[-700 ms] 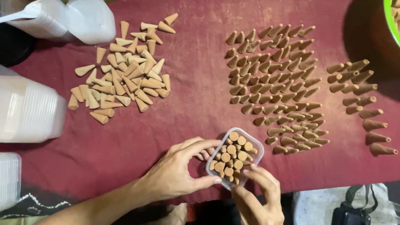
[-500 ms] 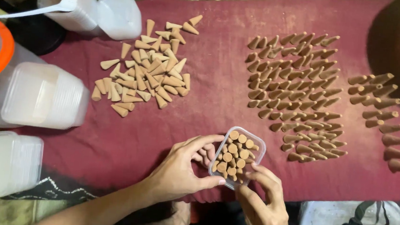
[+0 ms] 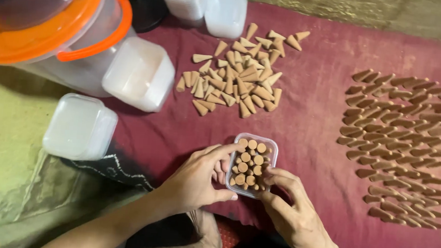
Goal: Sorting and arranging incense cones into containers and rows on a table
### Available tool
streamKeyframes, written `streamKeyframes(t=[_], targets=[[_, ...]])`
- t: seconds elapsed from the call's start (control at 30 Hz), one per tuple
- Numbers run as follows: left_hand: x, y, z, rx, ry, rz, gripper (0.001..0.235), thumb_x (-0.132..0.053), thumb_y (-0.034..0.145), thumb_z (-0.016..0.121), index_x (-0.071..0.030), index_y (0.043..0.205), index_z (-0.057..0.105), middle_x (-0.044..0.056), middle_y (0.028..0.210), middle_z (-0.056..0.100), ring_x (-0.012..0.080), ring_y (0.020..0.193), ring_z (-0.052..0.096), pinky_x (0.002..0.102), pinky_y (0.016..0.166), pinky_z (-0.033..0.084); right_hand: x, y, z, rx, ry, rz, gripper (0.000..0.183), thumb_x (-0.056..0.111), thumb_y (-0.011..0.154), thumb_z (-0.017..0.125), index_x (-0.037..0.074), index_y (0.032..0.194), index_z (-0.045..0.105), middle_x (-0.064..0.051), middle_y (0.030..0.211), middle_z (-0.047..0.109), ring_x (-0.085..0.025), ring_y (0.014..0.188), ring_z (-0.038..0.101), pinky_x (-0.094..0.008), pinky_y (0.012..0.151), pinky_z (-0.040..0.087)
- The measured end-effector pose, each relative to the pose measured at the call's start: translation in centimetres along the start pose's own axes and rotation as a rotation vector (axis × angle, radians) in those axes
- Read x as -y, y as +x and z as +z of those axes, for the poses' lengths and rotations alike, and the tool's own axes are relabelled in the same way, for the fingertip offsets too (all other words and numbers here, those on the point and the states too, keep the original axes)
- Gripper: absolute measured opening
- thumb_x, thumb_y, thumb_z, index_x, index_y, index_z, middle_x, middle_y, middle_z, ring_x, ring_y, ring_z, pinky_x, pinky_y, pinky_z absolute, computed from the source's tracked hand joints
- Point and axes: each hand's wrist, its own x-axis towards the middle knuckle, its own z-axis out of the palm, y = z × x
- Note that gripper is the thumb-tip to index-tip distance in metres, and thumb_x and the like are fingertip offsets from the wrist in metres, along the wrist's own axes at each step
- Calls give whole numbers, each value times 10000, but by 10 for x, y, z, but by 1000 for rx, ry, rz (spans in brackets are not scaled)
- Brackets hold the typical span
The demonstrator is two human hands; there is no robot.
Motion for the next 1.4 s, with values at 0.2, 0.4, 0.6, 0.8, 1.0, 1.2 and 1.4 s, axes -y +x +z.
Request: streamKeyframes(t=[0.2, 0.4, 0.6, 0.8, 1.0, 1.2, 1.4], targets=[[3, -11, -22, 2, 78, 75, 1192, -269, 617, 954, -234, 1599, 279, 20, 1054, 720, 162, 805, 716, 327, 858, 606, 8, 15, 1, 18, -180, -23, 286, 69, 826, 752, 81, 1105, 690, -158, 1290, 606, -328, 1272, 586, -601, 1185, 411], [17, -39, -57, -395, 317, -89, 543, -325, 779, 846, -181, 1269, 660, -26, 960, 728, 160, 749, 691, 358, 753, 564, 52, 57, 47, -69, -329, -78, 312, 88, 815, 700, 164, 1117, 686, -74, 1305, 652, -324, 1274, 576, -590, 1162, 394], [29, -100, -87, -993, 665, 8, 421, -274, 824, 842, -94, 1179, 704, 73, 1112, 692, 290, 1038, 590, 419, 940, 445, 89, 132, 102, -9, 113, -14, 234, 104, 933, 671, 22, 1151, 698, -139, 1225, 638, -304, 1161, 610, -436, 1026, 531], [62, -129, -107, -1135, 668, -229, 898, -401, 677, 948, -36, 1379, 524, 186, 1395, 570, 388, 1239, 554, 511, 1045, 404, 89, 184, 159, 37, 170, 98, 477, 275, 967, 675, -13, 1340, 599, -160, 1301, 620, -311, 1259, 615, -417, 1063, 513], [79, -128, -105, -1288, 539, -87, 878, -276, 667, 906, 33, 1398, 530, 258, 1289, 594, 467, 1170, 589, 572, 945, 475, 104, 224, 186, 51, 127, 180, 519, 285, 990, 662, -29, 1389, 558, -300, 1392, 531, -540, 1247, 560, -656, 978, 506], [101, -126, -99, -1344, 457, -111, 886, -229, 596, 885, -48, 1399, 558, 167, 1304, 603, 387, 1211, 576, 516, 1015, 425, 88, 232, 208, 95, 126, 216, 522, 373, 950, 701, 78, 1370, 607, -210, 1414, 536, -475, 1279, 575, -588, 1007, 518], [107, -128, -102, -1410, 373, -91, 878, -189, 532, 889, -108, 1356, 597, 115, 1316, 595, 343, 1245, 562, 501, 1073, 373, 106, 233, 207, 67, 102, 164, 473, 358, 978, 671, 75, 1353, 618, -232, 1439, 516, -490, 1311, 536, -594, 1019, 499]])
